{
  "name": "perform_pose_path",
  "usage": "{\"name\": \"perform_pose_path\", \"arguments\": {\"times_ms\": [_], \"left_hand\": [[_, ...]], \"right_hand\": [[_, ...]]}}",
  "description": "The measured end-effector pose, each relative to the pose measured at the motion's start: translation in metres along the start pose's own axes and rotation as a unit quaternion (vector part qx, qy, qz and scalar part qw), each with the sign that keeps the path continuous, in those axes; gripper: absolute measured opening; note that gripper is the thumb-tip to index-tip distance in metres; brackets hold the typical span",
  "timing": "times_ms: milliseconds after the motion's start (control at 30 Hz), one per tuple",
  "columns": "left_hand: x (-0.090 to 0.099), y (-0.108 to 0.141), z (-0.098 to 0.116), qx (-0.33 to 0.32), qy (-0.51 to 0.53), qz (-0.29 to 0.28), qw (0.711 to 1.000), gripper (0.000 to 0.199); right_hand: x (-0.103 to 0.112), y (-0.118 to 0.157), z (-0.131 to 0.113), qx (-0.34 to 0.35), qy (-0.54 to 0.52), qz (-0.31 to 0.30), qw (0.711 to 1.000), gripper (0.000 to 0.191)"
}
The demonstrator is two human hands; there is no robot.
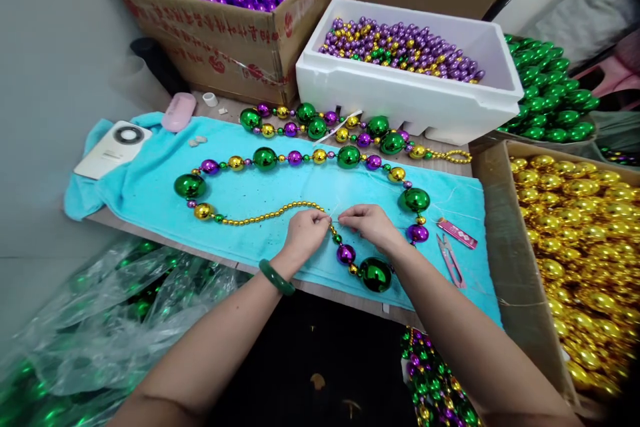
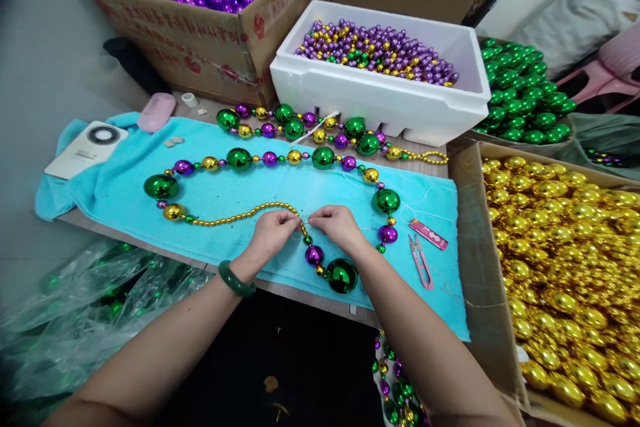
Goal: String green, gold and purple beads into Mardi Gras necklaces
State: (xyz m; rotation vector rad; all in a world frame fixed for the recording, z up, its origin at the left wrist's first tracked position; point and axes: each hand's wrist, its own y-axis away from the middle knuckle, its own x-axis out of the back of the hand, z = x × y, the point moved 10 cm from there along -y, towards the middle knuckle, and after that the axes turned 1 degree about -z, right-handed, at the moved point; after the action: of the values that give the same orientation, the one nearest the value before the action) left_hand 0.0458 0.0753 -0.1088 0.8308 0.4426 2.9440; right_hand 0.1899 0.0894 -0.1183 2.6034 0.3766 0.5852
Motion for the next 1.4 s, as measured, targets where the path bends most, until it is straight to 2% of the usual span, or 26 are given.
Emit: {"name": "perform_pose_path", "arguments": {"times_ms": [33, 100, 167, 233, 333, 433, 567, 667, 767, 933, 1233, 1400], "left_hand": [[0.001, 0.000, -0.001, 0.000, -0.002, 0.001, 1.000, 0.021], [0.002, -0.001, -0.001, -0.005, -0.008, 0.001, 1.000, 0.022], [0.001, 0.000, 0.000, -0.016, -0.019, -0.004, 1.000, 0.022], [-0.003, 0.002, 0.004, -0.032, -0.031, -0.016, 0.999, 0.021], [-0.009, 0.005, 0.012, -0.066, -0.047, -0.035, 0.996, 0.022], [-0.011, 0.007, 0.014, -0.076, -0.055, -0.041, 0.995, 0.022], [-0.010, 0.008, 0.013, -0.075, -0.053, -0.041, 0.995, 0.020], [-0.008, 0.013, 0.021, -0.106, -0.093, -0.036, 0.989, 0.019], [-0.007, 0.022, 0.034, -0.166, -0.170, -0.023, 0.971, 0.019], [-0.011, 0.035, 0.046, -0.255, -0.273, 0.015, 0.928, 0.022], [-0.016, 0.032, 0.044, -0.279, -0.313, 0.032, 0.907, 0.023], [-0.014, 0.038, 0.049, -0.329, -0.299, 0.050, 0.894, 0.028]], "right_hand": [[0.002, 0.003, -0.001, 0.020, 0.001, 0.011, 1.000, 0.014], [0.006, 0.011, -0.014, 0.107, 0.020, 0.040, 0.993, 0.014], [0.008, 0.024, -0.034, 0.228, 0.067, 0.071, 0.969, 0.016], [0.003, 0.036, -0.048, 0.315, 0.119, 0.079, 0.938, 0.020], [-0.005, 0.038, -0.053, 0.350, 0.151, 0.053, 0.923, 0.022], [-0.006, 0.026, -0.046, 0.307, 0.127, 0.031, 0.943, 0.020], [-0.005, 0.007, -0.022, 0.177, 0.074, 0.017, 0.981, 0.016], [-0.007, 0.002, -0.010, 0.123, 0.050, 0.009, 0.991, 0.019], [-0.006, 0.001, -0.009, 0.110, 0.064, 0.013, 0.992, 0.024], [-0.006, 0.004, -0.017, 0.113, 0.093, -0.016, 0.989, 0.010], [-0.017, 0.004, -0.011, 0.065, 0.044, -0.111, 0.991, 0.015], [-0.018, 0.003, -0.006, 0.044, 0.022, -0.125, 0.991, 0.019]]}}
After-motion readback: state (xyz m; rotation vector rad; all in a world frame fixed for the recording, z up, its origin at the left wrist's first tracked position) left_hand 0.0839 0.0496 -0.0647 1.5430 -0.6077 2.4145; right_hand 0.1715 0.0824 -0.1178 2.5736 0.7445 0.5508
